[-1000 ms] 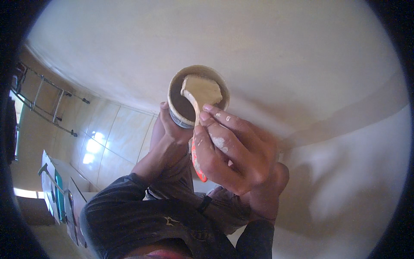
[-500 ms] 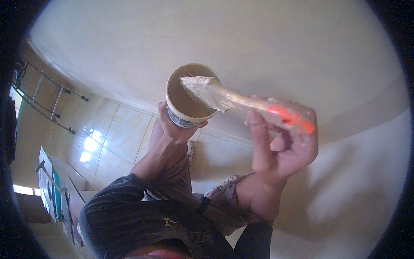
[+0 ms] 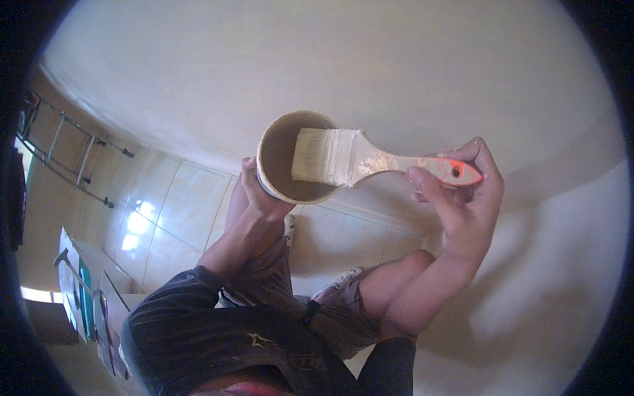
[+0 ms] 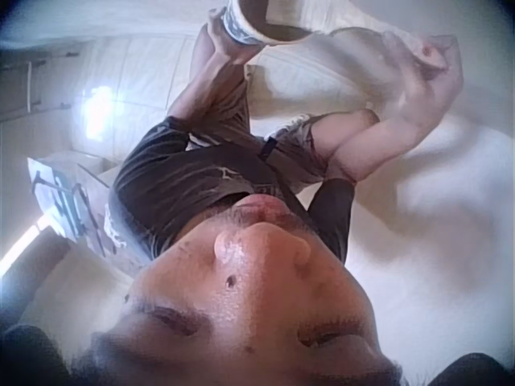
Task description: The person paints the corner and lower sections of a white wall using a paintbrush and a small container of white paint. They repeatedly dip the brush into the container and apply paint to the wall, focusing on the corner and baseboard area.
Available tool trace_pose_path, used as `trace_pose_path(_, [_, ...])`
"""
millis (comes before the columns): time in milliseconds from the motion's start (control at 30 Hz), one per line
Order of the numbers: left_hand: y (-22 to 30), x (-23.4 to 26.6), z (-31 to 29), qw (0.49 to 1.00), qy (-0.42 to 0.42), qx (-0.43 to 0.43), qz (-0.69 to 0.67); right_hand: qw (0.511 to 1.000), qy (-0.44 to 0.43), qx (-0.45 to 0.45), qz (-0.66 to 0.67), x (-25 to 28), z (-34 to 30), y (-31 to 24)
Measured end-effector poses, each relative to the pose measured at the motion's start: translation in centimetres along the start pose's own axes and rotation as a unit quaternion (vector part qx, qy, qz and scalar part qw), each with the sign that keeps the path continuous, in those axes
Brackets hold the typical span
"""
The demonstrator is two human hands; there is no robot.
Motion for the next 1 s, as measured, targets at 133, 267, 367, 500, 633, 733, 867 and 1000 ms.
trace_pose_path(133, [-0.3, 0.0, 0.5, 1.0, -0.009, 0.008, 0.009, 0.992, -0.091, -0.028, -0.086, 2.3, -0.8, -0.3])
trace_pose_path(267, [-0.5, 2.2, 0.6, 0.972, -0.115, 0.025, -0.204, 0.959, -0.223, -0.128, -0.12, 2.7, -1.5, -0.1])
trace_pose_path(367, [-0.6, 0.4, 0.8, 0.984, -0.057, 0.055, -0.157, 0.949, -0.285, -0.038, -0.128, 3.0, -1.2, 2.2])
trace_pose_path(500, [0.1, 0.4, 1.7, 0.992, -0.086, 0.085, -0.047, 0.922, -0.354, -0.101, -0.118, 2.0, 1.0, 2.6])
trace_pose_path(633, [-0.7, 1.7, 2.2, 0.994, -0.038, 0.104, 0.004, 0.919, -0.332, -0.212, -0.012, 0.9, 0.3, 3.2])
trace_pose_path(733, [-1.5, 2.5, 2.4, 0.994, -0.029, 0.102, -0.003, 0.928, -0.304, -0.214, 0.025, 0.7, -0.7, 3.9])
trace_pose_path(867, [-2.6, 3.4, 2.9, 0.99, 0.004, 0.139, -0.017, 0.957, -0.224, -0.182, 0.016, 0.5, -2.1, 3.7])
trace_pose_path(1000, [-4.7, 0.5, 4.2, 0.982, -0.027, 0.183, -0.045, 0.986, -0.098, -0.084, -0.106, 1.2, -4.1, 3.4])
Point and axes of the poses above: each hand's wrist, its own z-axis towards the middle knuckle, its own x-axis out of the back of the hand, y = z × x, the point moved 2 cm from there along z, towards the middle knuckle, and after that the axes turned 10 degrees about -y, right-handed, at the moved point
